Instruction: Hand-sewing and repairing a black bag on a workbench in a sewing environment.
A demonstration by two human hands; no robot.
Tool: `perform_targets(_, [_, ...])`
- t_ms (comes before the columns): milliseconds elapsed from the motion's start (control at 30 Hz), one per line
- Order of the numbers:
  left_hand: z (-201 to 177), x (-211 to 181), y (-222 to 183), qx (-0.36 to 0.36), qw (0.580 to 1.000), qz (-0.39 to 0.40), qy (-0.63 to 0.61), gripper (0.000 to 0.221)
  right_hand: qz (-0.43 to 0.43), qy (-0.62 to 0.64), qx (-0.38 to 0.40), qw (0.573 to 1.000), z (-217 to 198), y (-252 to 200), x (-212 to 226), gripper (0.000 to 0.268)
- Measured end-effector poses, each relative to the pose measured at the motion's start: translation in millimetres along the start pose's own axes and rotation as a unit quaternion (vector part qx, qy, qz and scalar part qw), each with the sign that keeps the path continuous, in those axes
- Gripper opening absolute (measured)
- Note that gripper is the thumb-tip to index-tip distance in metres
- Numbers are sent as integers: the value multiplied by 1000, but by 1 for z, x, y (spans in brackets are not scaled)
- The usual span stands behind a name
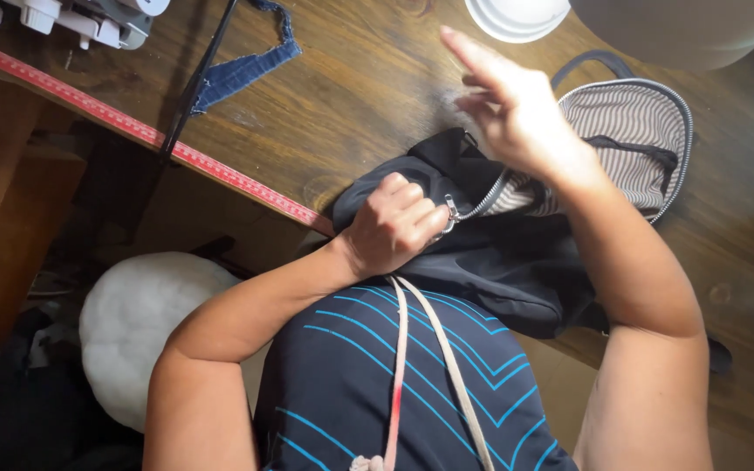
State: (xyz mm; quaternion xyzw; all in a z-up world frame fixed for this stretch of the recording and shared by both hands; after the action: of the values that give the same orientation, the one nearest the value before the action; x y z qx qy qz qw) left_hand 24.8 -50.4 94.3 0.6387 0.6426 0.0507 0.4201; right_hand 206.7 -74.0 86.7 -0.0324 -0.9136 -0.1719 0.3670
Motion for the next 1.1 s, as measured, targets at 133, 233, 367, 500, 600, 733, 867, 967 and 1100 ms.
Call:
perform_targets(133, [3,-5,-18,-51,997,63,20,14,-33,-21,113,993,8,-6,25,38])
perform_targets(233, [4,-6,-30,-88,993,78,21,20,3,61,201,978,19,-19,42,13])
perform_targets(367, [4,-8,-29,-97,992,74,12,25,60,121,266,954,34,-39,42,19])
perform_targets(500, [4,2,-17,-80,995,44,-41,31,112,83,285,948,41,-46,24,19])
perform_targets(600, [8,20,-2,5,992,-59,-113,11,165,64,336,925,39,-48,11,23])
perform_targets(733, [35,47,3,154,952,-173,-202,15,171,102,388,900,44,-48,5,29])
perform_targets(867, [69,71,-3,321,840,-296,-323,5,135,180,369,902,55,-52,-12,33])
perform_targets(967, [96,72,-17,401,753,-319,-413,14,139,361,333,860,67,-54,-6,32])
perform_targets(1100, [111,73,-30,448,712,-333,-425,18,150,438,311,830,83,-70,-15,33])
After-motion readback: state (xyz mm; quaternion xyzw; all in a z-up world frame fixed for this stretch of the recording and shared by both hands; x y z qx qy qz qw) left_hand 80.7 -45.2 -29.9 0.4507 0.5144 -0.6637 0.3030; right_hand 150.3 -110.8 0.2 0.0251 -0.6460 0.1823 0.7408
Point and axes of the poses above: each hand's wrist, its own y-axis towards the middle knuckle, its own z-axis out of the palm, x = y × z, the point moved 8 cm from there along y, towards the middle knuckle, and after that the axes turned 15 degrees about -z, right-handed, at the moved point
